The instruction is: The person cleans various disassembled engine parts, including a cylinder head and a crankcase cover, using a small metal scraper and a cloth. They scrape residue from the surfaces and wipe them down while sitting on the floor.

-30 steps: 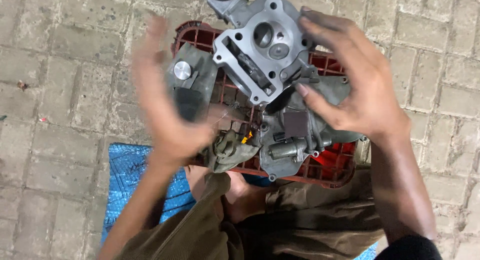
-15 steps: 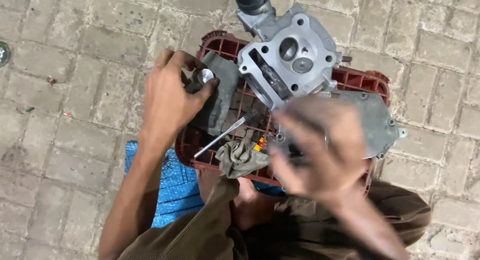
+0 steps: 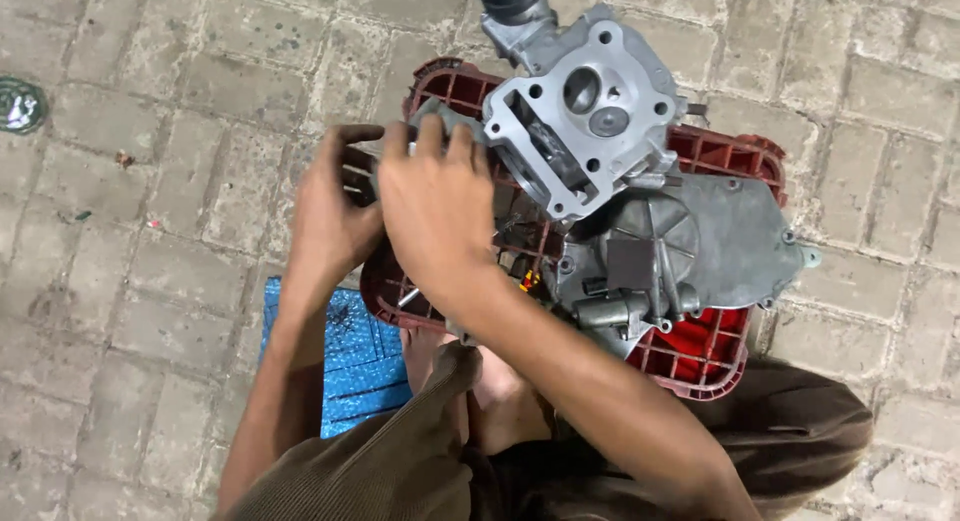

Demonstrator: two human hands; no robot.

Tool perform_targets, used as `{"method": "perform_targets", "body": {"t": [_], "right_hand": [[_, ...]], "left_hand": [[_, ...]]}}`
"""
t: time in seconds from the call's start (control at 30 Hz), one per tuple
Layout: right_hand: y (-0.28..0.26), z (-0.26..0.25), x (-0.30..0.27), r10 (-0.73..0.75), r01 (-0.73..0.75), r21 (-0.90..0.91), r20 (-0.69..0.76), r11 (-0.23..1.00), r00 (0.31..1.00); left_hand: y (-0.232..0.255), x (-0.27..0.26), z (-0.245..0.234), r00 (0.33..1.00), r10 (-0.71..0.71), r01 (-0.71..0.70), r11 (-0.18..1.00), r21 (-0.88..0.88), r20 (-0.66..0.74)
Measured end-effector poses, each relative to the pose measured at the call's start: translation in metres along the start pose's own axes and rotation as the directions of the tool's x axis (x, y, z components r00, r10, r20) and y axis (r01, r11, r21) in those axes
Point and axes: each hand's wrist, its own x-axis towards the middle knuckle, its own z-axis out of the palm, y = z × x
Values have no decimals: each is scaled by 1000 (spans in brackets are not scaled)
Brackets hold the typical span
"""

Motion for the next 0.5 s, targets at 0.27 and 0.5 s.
{"method": "perform_targets", "body": {"t": [0.27, 0.5], "right_hand": [[-9, 39, 17, 80, -81, -21, -52, 996, 995], [-17, 57, 21, 163, -164, -18, -26, 986, 986]], "left_hand": [[-4, 2, 2, 999, 23, -20, 995, -99, 29], [-1, 0, 5, 1000, 3, 1, 989, -147, 29]]}}
